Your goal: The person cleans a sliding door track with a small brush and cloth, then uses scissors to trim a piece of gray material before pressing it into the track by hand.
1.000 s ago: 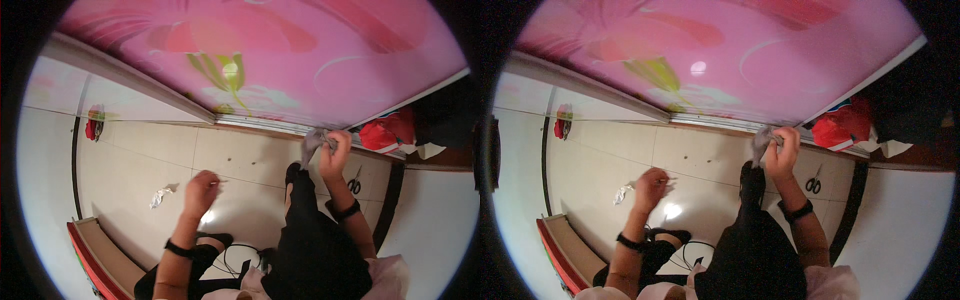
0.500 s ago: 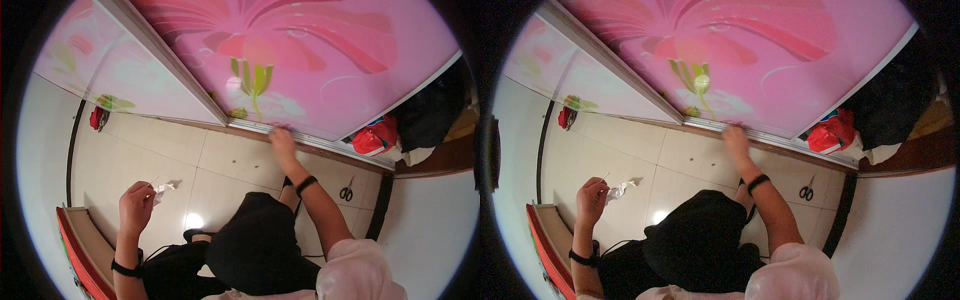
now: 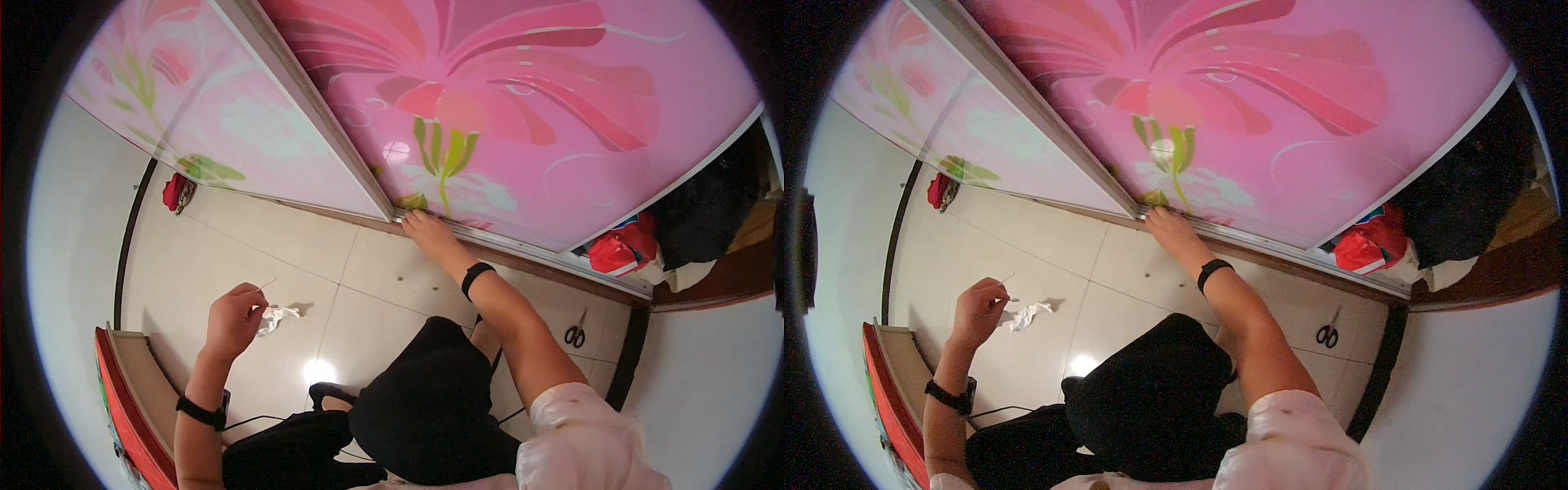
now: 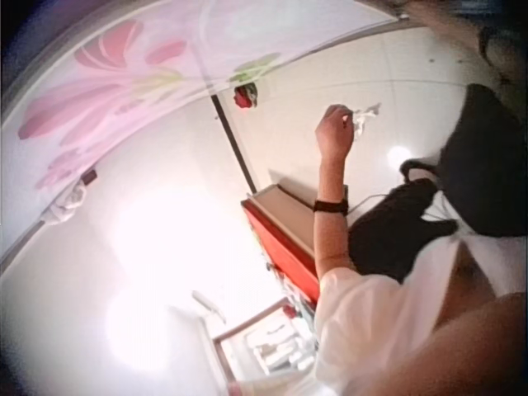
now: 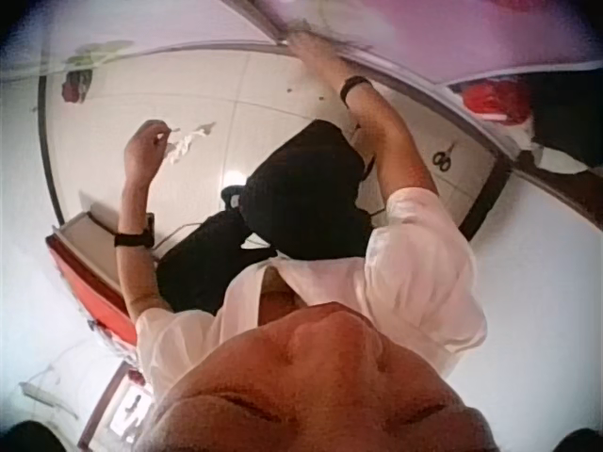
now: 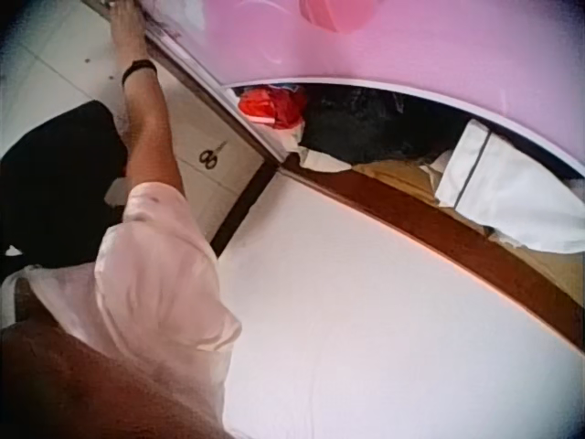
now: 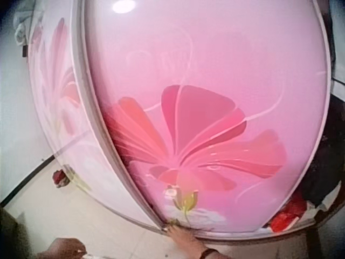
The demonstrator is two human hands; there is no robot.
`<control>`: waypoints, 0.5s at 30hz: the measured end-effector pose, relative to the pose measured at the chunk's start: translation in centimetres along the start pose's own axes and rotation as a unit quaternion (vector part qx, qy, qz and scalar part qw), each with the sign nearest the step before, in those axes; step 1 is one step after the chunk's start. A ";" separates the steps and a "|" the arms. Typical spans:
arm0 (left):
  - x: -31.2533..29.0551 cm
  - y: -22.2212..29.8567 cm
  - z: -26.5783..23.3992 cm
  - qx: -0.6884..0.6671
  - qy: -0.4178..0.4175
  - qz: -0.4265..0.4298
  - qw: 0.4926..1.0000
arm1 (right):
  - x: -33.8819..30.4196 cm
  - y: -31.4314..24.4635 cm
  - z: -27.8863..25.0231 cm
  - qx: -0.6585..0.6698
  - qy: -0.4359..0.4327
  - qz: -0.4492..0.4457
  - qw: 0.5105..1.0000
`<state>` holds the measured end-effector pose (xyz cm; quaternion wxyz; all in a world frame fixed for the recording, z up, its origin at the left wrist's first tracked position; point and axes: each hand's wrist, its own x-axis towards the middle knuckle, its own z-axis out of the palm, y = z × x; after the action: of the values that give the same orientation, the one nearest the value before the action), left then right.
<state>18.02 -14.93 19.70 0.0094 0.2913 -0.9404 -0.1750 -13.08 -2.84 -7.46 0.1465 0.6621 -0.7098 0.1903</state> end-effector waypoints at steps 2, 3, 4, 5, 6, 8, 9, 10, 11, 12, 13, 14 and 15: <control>1.1 0.2 0.4 0.027 -0.005 0.024 0.999 | -0.6 0.4 0.6 0.002 0.016 0.003 1.000; 1.2 0.3 0.5 0.055 -0.008 0.042 0.998 | -0.8 0.2 0.3 0.007 0.033 0.001 0.999; 1.4 0.2 0.6 0.052 -0.010 0.037 0.998 | -1.3 0.1 -0.2 0.010 0.029 -0.002 1.000; 1.7 0.0 0.8 0.060 -0.027 0.033 0.997 | -2.2 0.0 -0.9 -0.078 0.010 -0.023 0.997; 1.9 0.1 0.8 0.069 -0.041 0.032 0.996 | -3.1 0.3 -1.9 -0.169 -0.004 -0.044 0.985; 1.8 -0.2 1.3 0.063 -0.013 0.067 0.996 | -5.9 0.8 -2.8 -0.132 -0.004 -0.004 0.991; 2.1 0.0 1.5 0.061 -0.028 0.076 0.995 | -7.5 1.5 -3.4 -0.100 -0.004 0.043 0.994; 2.2 0.1 1.5 0.060 -0.043 0.082 0.994 | -9.0 2.1 -3.8 -0.105 -0.005 0.040 0.994; 2.3 0.1 1.8 0.055 -0.039 0.084 0.994 | -10.4 2.7 -4.3 -0.101 -0.034 0.077 0.991; 2.4 -0.1 2.1 0.068 -0.046 0.096 0.992 | -11.3 2.9 -5.0 -0.097 -0.062 0.112 0.987; 2.3 -0.2 2.1 0.083 -0.055 0.104 0.990 | -11.7 2.5 -6.2 -0.093 -0.133 0.190 0.968; 2.1 -0.1 1.9 0.079 -0.051 0.101 0.990 | -12.1 1.9 -7.4 -0.087 -0.203 0.266 0.938; 2.2 0.3 1.9 0.093 -0.069 0.108 0.987 | -13.4 1.9 -8.4 -0.089 -0.246 0.355 0.897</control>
<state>15.80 -15.33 17.85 -0.0640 0.1752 -0.9768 -0.1048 -14.23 12.99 -6.29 -0.0519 0.3759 -0.9252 -0.0036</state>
